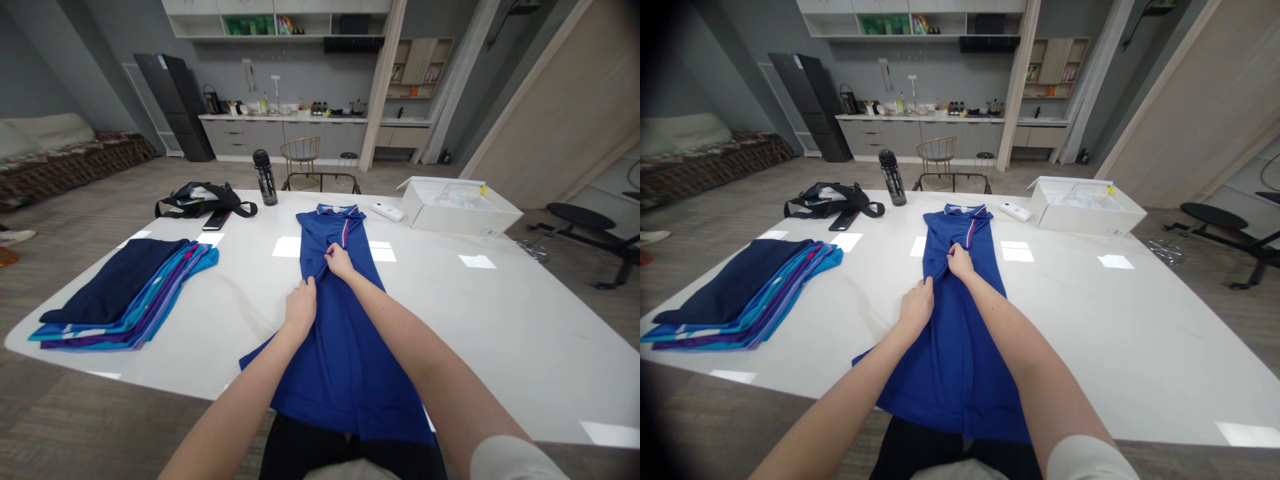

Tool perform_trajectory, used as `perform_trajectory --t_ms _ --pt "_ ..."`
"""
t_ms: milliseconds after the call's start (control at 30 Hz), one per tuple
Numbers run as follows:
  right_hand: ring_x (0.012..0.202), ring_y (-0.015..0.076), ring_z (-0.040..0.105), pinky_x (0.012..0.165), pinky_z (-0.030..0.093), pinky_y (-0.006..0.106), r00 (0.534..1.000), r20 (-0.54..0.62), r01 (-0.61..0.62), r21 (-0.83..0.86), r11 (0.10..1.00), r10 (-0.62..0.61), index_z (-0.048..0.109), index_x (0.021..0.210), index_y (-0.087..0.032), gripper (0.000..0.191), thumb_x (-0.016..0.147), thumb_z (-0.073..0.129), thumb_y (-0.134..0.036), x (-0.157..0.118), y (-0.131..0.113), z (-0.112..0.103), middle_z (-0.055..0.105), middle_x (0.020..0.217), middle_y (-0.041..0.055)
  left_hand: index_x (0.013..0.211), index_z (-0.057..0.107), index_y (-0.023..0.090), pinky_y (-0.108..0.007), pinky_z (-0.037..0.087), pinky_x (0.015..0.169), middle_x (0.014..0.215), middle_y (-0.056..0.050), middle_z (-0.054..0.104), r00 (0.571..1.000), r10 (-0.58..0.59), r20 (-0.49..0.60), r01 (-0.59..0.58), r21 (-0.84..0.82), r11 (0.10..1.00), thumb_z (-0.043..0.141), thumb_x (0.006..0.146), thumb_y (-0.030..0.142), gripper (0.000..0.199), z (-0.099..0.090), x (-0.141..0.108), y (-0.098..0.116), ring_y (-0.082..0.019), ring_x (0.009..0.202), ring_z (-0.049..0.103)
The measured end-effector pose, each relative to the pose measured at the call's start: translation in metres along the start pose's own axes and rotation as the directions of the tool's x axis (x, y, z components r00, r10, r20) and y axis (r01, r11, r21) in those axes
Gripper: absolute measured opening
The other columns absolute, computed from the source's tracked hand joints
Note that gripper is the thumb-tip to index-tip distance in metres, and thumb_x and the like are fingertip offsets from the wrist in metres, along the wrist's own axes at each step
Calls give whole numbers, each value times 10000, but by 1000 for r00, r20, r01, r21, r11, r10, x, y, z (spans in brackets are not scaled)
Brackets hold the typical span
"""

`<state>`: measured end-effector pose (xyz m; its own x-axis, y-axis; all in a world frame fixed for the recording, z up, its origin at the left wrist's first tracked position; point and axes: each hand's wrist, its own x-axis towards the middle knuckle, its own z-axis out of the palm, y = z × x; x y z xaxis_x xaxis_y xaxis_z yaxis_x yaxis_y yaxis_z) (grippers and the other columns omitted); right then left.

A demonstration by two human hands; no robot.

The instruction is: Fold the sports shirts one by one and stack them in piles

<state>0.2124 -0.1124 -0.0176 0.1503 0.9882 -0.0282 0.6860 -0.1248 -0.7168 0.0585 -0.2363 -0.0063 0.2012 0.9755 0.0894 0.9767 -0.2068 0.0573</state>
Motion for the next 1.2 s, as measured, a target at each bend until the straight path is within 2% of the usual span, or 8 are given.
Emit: perform_trajectory --t_ms 233,500,633,733,867,1000,1100,1200 --pt "466 127 581 532 441 218 977 214 6 8 1000 -8 522 924 -221 311 790 788 -310 -31 -11 0 609 613 -57 1177 554 162 -331 545 706 1021 -116 650 999 35 -22 -35 -4 999 355 1007 157 262 -10 -17 10 -232 847 706" --pt "569 108 623 631 463 207 994 106 0 -23 1000 3 493 920 -221 160 920 650 -250 -52 6 -18 647 734 -29 1285 521 114 -387 547 733 894 -126 695 995 46 90 -51 59 997 343 993 124 342 -21 -59 -7 -282 828 725" --pt "471 147 620 510 444 212 974 226 -18 6 1000 16 474 919 -226 333 848 751 -398 -71 -2 -13 598 575 -53 1237 525 135 -359 542 698 905 -110 695 996 66 61 -67 19 998 357 1015 172 281 -28 -72 -7 -270 817 726" --pt "430 152 606 452 408 200 949 315 -6 36 999 -5 461 874 -232 358 804 794 -346 -88 -12 -5 563 517 -68 1172 537 160 -334 534 655 972 -107 674 998 59 13 -60 8 998 344 1023 189 245 -31 -77 -2 -251 799 718" --pt "481 118 620 508 442 186 976 216 12 66 998 -26 449 842 -232 246 871 692 -212 -105 -13 -8 596 603 -59 1154 543 178 -336 533 643 1047 -116 648 998 70 10 -70 25 997 344 1017 188 242 -31 -90 -2 -250 802 714" --pt "547 110 644 542 473 184 996 89 -13 96 995 4 420 919 -239 163 968 568 -287 -124 -6 -16 632 697 -37 1186 544 160 -371 539 690 950 -112 673 995 60 80 -64 55 996 394 1000 188 241 -36 -110 -8 -290 842 721" --pt "485 142 630 427 434 193 971 226 -114 162 980 76 384 951 -244 352 909 665 -452 -147 -8 -14 643 664 -25 1147 550 156 -375 535 705 897 -108 692 994 49 102 -55 56 997 412 1001 199 205 -46 -124 -7 -298 846 725" --pt "446 142 609 369 382 165 889 448 -215 236 948 90 363 947 -250 418 855 744 -392 -169 -17 -9 631 610 -36 1149 542 166 -370 529 688 889 -101 697 995 50 85 -55 55 997 416 1004 209 197 -60 -138 0 -293 819 725"
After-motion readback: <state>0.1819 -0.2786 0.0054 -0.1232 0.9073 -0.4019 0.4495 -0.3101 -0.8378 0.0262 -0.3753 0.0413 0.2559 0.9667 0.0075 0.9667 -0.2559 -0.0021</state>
